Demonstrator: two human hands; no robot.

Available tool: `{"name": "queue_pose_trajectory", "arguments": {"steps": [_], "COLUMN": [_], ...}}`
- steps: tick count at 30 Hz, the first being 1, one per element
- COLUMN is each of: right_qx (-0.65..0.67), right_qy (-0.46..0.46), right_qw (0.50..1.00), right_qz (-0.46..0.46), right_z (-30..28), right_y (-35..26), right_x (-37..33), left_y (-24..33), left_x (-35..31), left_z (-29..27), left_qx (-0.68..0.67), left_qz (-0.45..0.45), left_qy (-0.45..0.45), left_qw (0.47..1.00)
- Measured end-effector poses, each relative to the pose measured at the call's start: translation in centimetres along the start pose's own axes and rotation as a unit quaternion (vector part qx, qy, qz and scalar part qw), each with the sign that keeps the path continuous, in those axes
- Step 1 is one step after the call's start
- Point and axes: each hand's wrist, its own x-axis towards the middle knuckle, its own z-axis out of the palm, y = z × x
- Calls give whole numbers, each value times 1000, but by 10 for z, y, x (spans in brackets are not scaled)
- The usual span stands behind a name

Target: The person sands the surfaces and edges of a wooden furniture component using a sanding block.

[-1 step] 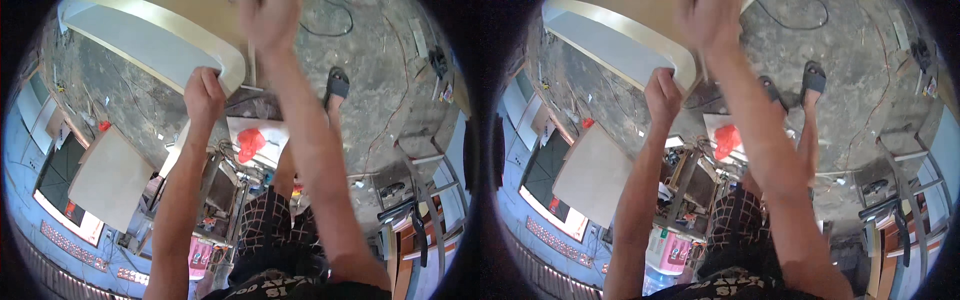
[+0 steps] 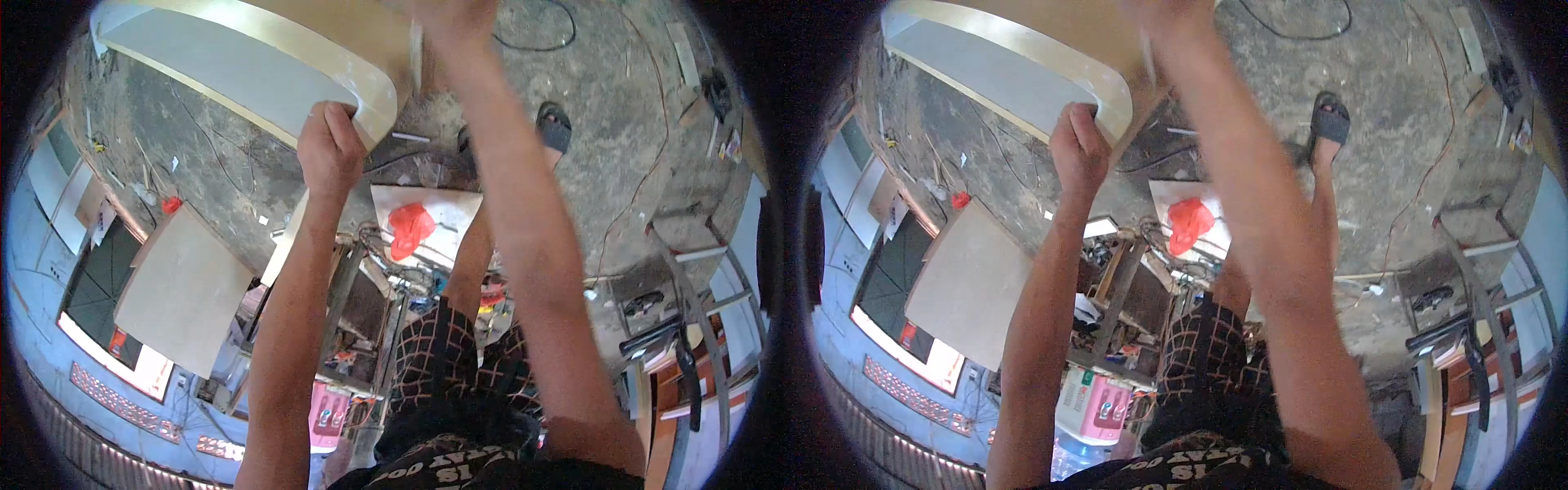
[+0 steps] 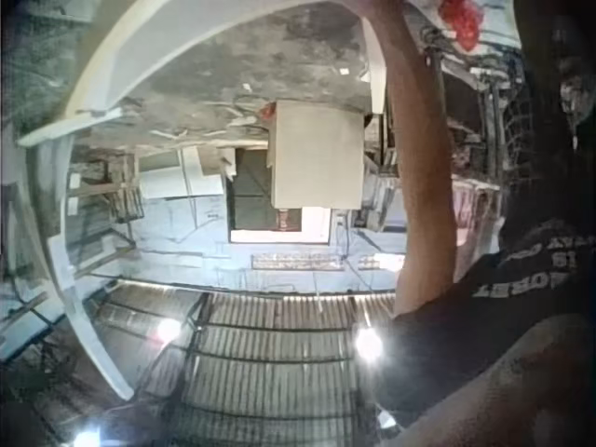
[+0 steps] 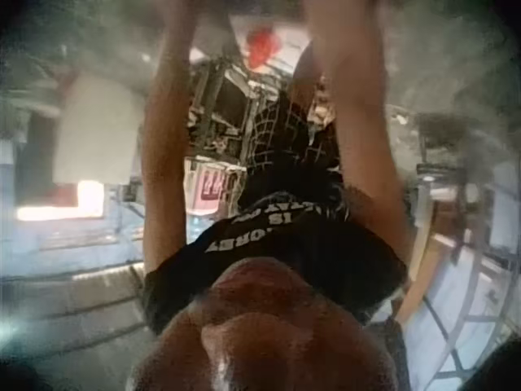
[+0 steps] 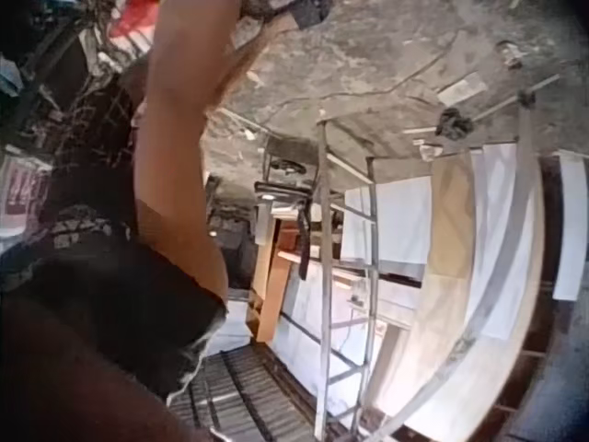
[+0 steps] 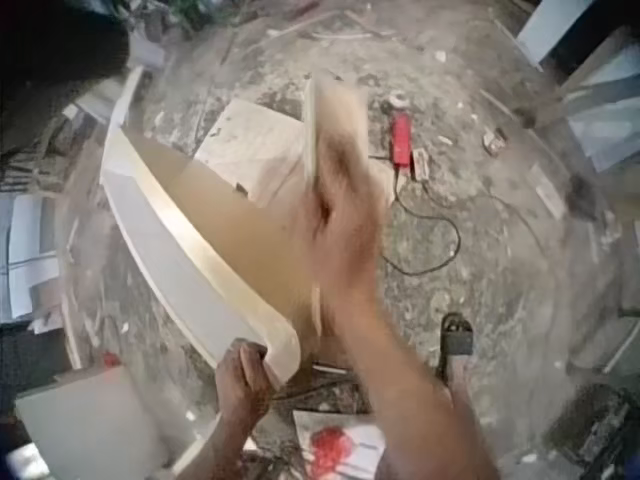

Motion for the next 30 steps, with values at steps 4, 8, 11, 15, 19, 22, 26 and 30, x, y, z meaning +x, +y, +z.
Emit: {"name": "queue_pose_trajectory", "arguments": {"steps": [4, 8, 11, 15, 19, 22, 26, 30], "right_qx": [-152, -93, -64, -68, -103, -162, -170, -115], "right_qy": [52, -97, -151, -102, -59, -18, -146, -296], "right_qw": [987, 966, 955, 967, 981, 980, 974, 947], "right_qz": [28, 222, 248, 225, 153, 118, 22, -41], "right_z": [-55, -97, -89, -50, -27, -51, -104, -100], "right_y": [-6, -98, -153, -150, -86, -60, -70, -87], "right_x": [-19, -153, -218, -217, -119, -70, -144, -169], "left_y": [-9, -5, -5, -5, -8, -6, -11, -21], "left_x": [-4, -4, -1, -3, -6, -4, -7, -9], "left_z": [-6, -6, -6, -8, -12, -12, -9, -10], "left_qx": [10, -1, 0, -41, -61, -87, -85, -80], "left_qz": [-19, -40, -15, -59, -60, -88, -58, -19], "left_qy": [21, 23, 3, -18, -24, -21, -8, -16], "left_qw": [1000, 999, 1000, 997, 996, 992, 995, 997]}}
